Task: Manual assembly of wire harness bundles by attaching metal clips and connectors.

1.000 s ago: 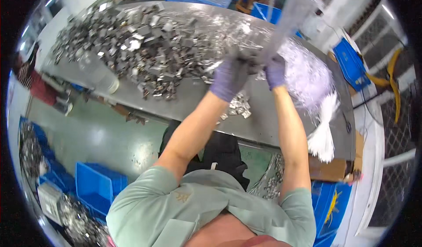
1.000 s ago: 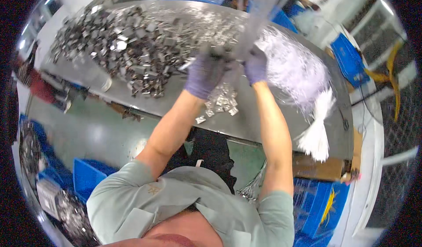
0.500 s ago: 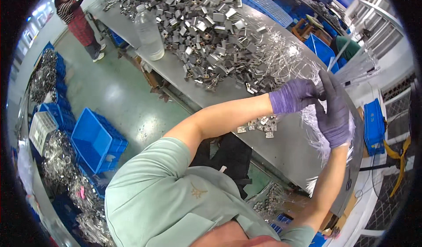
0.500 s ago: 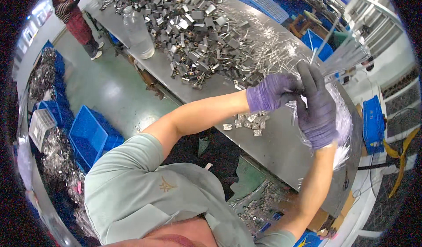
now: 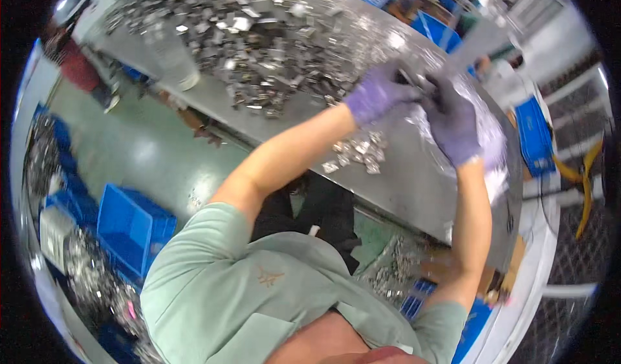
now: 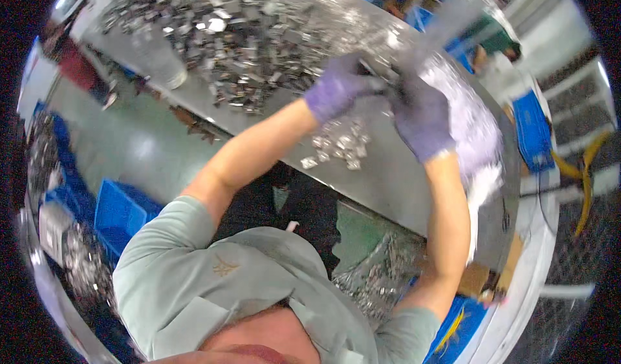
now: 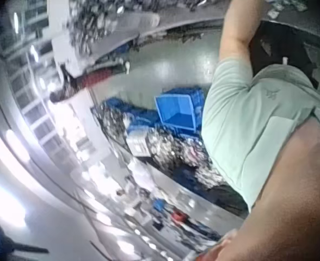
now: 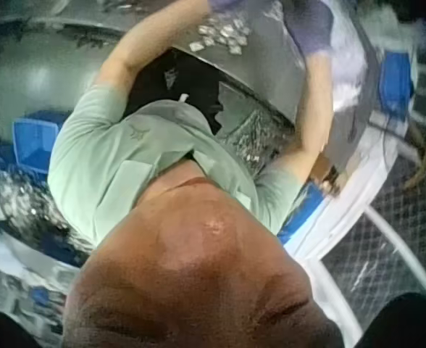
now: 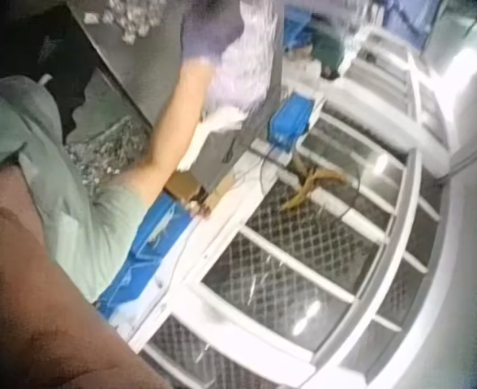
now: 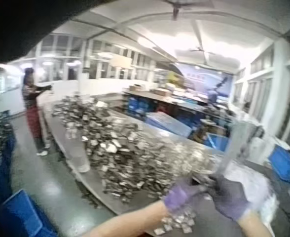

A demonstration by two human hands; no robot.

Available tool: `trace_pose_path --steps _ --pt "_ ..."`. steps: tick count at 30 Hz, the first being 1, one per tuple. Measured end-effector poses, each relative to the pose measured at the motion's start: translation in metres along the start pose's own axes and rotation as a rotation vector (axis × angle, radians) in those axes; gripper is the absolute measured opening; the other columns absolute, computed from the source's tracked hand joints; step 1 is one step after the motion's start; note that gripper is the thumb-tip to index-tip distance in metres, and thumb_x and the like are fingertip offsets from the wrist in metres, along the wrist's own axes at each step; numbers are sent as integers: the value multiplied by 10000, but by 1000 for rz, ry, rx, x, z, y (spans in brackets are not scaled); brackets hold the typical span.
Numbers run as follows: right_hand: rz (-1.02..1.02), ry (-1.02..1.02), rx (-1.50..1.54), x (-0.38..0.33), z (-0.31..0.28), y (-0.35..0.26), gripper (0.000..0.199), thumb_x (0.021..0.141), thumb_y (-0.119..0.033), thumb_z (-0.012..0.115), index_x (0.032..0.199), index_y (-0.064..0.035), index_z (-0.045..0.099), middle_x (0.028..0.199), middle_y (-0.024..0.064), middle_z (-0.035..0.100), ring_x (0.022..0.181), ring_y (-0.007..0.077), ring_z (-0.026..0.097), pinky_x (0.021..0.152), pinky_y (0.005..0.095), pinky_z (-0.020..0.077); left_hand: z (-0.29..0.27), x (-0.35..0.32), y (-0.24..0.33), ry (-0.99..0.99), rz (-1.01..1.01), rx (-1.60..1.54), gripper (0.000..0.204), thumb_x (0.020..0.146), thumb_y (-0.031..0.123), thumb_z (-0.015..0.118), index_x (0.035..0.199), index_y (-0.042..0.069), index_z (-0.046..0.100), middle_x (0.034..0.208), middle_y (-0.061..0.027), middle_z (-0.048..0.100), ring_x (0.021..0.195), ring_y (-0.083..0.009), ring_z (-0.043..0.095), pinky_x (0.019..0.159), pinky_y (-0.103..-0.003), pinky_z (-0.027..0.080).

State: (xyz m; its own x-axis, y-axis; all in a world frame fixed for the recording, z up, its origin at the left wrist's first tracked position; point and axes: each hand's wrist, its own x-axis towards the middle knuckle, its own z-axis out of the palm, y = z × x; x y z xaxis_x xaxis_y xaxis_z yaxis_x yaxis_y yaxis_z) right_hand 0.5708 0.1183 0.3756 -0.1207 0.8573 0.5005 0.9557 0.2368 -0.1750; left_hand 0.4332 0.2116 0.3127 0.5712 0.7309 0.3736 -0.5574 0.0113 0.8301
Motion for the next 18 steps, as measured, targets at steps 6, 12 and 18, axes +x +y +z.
trace_pose_path --steps 6,12,18 --pt "152 -154 -258 3 -9 -6 214 825 -274 585 969 -127 647 823 157 645 766 337 623 677 403 501 6 5 -22 12 314 426 304 739 32 647 1028 -2 559 934 -80 594 846 -146 583 791 -271 485" --pt "269 -219 140 4 -18 -1 234 849 -213 579 1030 -72 628 717 118 652 622 158 628 590 307 498 7 16 -43 108 771 728 197 783 -24 584 972 17 547 913 -66 589 798 -128 564 749 -266 478" --pt "149 -112 84 17 -27 3 274 867 -222 570 1082 -61 623 657 66 619 520 102 566 501 241 464 13 13 -40 226 572 553 179 839 75 618 975 2 527 890 -73 595 770 -122 565 696 -263 485"
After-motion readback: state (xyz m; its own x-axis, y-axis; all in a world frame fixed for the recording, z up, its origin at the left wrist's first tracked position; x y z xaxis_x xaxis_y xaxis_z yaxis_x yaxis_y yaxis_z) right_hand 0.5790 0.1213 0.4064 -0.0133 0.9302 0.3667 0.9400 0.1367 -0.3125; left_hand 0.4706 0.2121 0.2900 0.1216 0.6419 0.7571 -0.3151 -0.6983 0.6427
